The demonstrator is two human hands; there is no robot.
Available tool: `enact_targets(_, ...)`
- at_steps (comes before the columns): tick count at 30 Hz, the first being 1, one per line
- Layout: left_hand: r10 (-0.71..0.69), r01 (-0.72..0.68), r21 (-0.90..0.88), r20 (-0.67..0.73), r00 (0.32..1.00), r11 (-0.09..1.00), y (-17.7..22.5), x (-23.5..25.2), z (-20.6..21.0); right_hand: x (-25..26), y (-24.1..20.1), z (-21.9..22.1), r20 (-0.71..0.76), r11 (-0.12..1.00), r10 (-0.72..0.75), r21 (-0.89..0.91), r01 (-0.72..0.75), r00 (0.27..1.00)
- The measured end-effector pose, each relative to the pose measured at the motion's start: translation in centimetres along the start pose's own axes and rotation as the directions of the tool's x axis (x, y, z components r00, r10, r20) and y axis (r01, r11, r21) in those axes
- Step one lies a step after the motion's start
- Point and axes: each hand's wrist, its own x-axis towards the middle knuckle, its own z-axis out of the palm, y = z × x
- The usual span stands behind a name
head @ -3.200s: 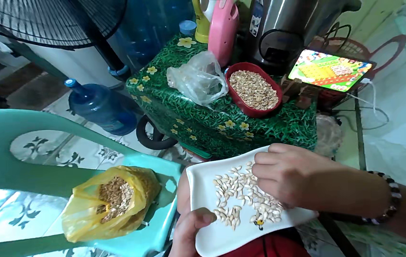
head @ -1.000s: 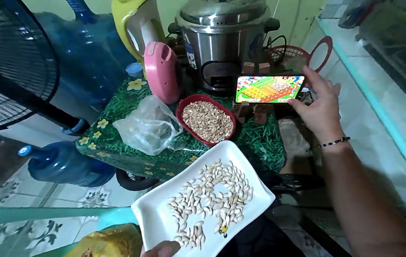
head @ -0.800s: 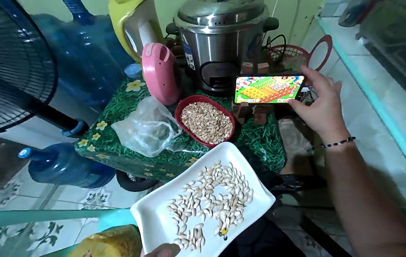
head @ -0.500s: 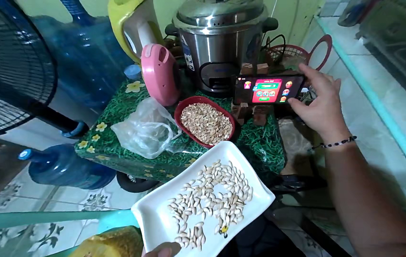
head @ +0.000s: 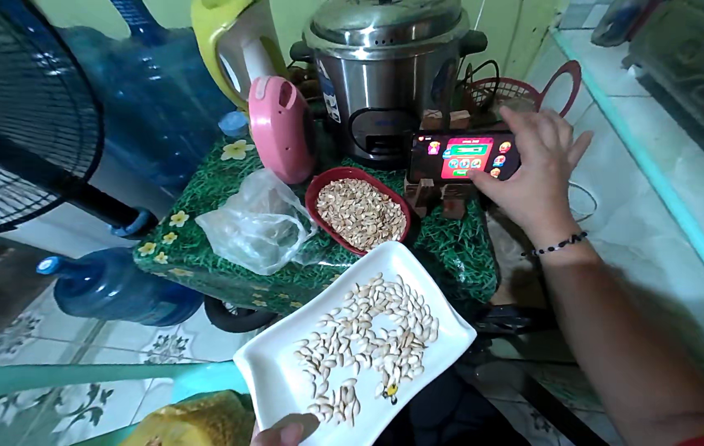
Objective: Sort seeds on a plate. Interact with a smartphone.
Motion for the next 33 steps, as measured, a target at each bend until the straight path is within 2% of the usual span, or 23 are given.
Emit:
enact_targets(6, -0.007, 0.007, -0.011, 0.010, 1.000, 1.000, 0.1, 0.0, 0.0, 0.2, -0.6, 0.4, -0.026, 0.999, 0.011, -0.040, -0.012, 1.000)
enact_targets(10, -0.012, 0.012, -0.001, 0.007, 1.000, 1.000, 0.2, 0.0, -0.2, -0.2, -1.0, -0.6, -0.065, 0.999, 0.033, 0.004, -0.032, 0.997)
enact_targets(13, -0.031, 0.031, 0.009, 0.010, 0.999, 0.999, 0.3, 0.1, -0.3, -1.8, -1.3, -2.5, -0.131, 0.993, -0.059, 0.097, 0.072, 0.990)
enact_targets(16, -0.037, 0.037, 0.015, -0.006, 0.999, 0.999, 0.2, 0.2, -0.3, -4.3, -2.2, -3.4, -0.204, 0.933, -0.173, 0.280, 0.227, 0.963)
enact_targets(18, -0.034, 0.035, 0.016, -0.020, 0.999, 0.999, 0.0, 0.4, -0.1, -6.2, -3.9, -4.3, -0.119, 0.865, -0.165, 0.459, 0.202, 0.979)
enact_targets(20, -0.035, 0.035, 0.003, -0.041, 0.999, 0.999, -0.2, 0.5, 0.0, -8.4, -5.4, -5.2, 0.008, 0.812, -0.143, 0.573, 0.113, 0.990)
enact_targets(25, -0.041, 0.041, -0.045, 0.000, 0.999, 0.998, -0.8, 0.8, -0.5, -11.3, -6.5, -7.0, 0.167, 0.797, -0.278, 0.590, 0.130, 0.946)
enact_targets(30, -0.058, 0.063, -0.077, 0.071, 0.996, 0.995, -1.0, 1.0, -0.6, -11.8, -8.9, -8.4, 0.229, 0.745, -0.546, 0.572, 0.343, 0.806)
enact_targets(33, -0.103, 0.113, -0.108, 0.091, 0.990, 0.988, -1.0, 0.7, -0.1, -11.9, -9.9, -8.4, 0.284, 0.724, -0.620, 0.566, 0.394, 0.731)
